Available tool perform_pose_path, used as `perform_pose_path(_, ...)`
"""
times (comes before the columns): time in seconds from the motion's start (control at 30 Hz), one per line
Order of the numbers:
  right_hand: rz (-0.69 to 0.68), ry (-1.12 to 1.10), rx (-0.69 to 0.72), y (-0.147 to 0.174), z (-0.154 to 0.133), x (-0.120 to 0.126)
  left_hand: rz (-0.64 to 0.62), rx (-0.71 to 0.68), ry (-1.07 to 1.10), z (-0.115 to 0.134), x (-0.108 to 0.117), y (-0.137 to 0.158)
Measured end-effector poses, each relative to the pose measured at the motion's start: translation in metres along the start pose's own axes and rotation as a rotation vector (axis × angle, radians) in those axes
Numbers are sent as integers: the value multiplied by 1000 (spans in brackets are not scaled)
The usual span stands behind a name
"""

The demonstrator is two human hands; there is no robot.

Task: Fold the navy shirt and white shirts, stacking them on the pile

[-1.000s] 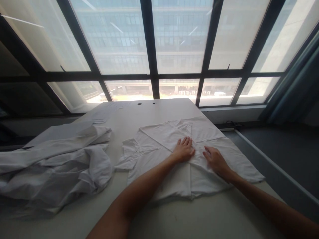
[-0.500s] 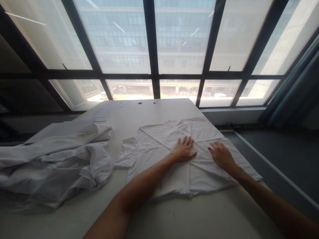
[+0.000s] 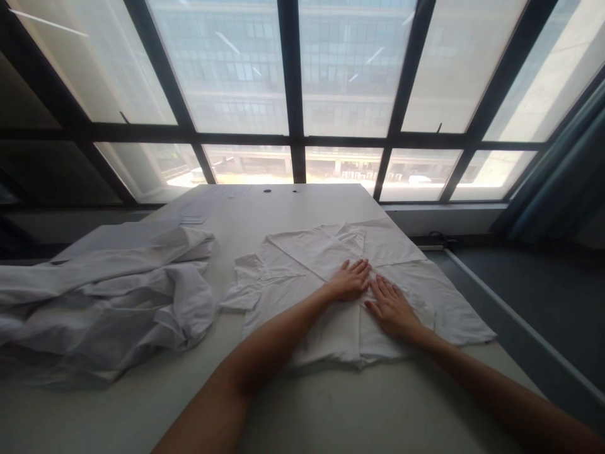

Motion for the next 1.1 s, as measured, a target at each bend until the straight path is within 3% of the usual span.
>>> perform_pose_path(0.1, 3, 9, -3, 5, -1, 3, -30, 55, 33, -26, 6, 0)
perform_pose_path(0.37, -45, -5, -6, 4, -1, 8, -58, 352, -6, -138, 34, 33)
perform_pose_path(0.53, -62, -20, -4, 6, 1, 7, -41, 418, -18, -177, 35, 36)
perform_pose_path(0.77, -99, -122, -86, -5, -4, 11, -22, 444, -27, -193, 31, 34)
perform_pose_path(0.93, -76, -196, 77, -65, -62, 33, -18, 452, -42, -187, 33, 36)
perform_pose_path(1.1, -100, -141, 117, -132, -115, 18, -6, 443, -56, -183, 34, 38)
Point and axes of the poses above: each hand's wrist, its own y-axis away from the middle knuckle, its own x-axis out of the back of the hand, z = x × y, the point moved 1 cm from there along -y, towards the middle knuckle, and after that the axes turned 13 degrees about -x, right-handed, at the moved point
